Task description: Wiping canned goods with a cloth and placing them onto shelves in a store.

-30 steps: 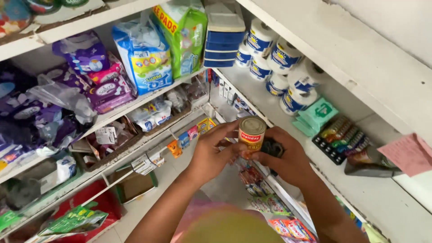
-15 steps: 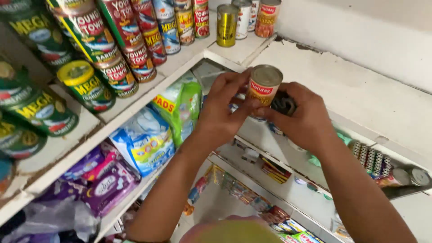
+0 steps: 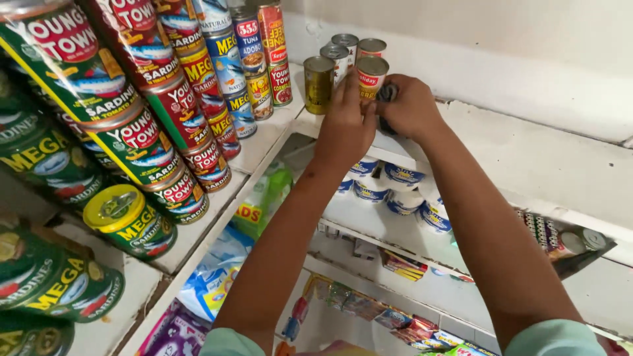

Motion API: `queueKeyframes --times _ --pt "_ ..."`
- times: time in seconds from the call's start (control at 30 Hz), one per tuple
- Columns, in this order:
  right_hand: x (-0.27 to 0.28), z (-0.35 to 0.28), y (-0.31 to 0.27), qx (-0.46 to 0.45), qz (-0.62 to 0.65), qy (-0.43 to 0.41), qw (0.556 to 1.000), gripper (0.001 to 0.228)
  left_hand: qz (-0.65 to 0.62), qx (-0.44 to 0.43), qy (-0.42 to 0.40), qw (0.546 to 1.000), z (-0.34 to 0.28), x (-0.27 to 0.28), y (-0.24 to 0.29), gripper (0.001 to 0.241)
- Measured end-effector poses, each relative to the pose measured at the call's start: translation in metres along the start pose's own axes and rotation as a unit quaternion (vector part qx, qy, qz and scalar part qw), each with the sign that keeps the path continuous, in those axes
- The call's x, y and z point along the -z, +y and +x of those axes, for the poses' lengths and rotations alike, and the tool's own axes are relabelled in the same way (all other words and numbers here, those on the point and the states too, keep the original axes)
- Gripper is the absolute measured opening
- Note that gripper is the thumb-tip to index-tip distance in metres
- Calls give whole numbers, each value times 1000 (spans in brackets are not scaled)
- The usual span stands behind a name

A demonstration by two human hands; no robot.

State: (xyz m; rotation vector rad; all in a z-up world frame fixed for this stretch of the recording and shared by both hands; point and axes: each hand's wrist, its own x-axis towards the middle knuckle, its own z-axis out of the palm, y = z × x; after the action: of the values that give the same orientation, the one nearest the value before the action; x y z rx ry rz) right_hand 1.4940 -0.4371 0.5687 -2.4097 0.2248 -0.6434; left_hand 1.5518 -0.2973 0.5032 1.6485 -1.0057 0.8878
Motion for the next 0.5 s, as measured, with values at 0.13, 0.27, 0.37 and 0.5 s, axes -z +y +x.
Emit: queueKeyframes --times 0.13,0.27,0.37,0.5 --pt "-7 6 8 20 -21 9 1000 40 -15 22 -28 999 0 -1 -6 67" --pt "-7 7 0 -29 -41 -8 999 40 -29 36 -50 998 -1 1 -5 67" --pt "-9 12 0 -30 -62 -12 998 39 -22 28 -47 998 -4 -2 -9 65" --pt "-15 14 -2 -28 -98 -6 995 41 -22 54 -47 997 -4 0 -8 64"
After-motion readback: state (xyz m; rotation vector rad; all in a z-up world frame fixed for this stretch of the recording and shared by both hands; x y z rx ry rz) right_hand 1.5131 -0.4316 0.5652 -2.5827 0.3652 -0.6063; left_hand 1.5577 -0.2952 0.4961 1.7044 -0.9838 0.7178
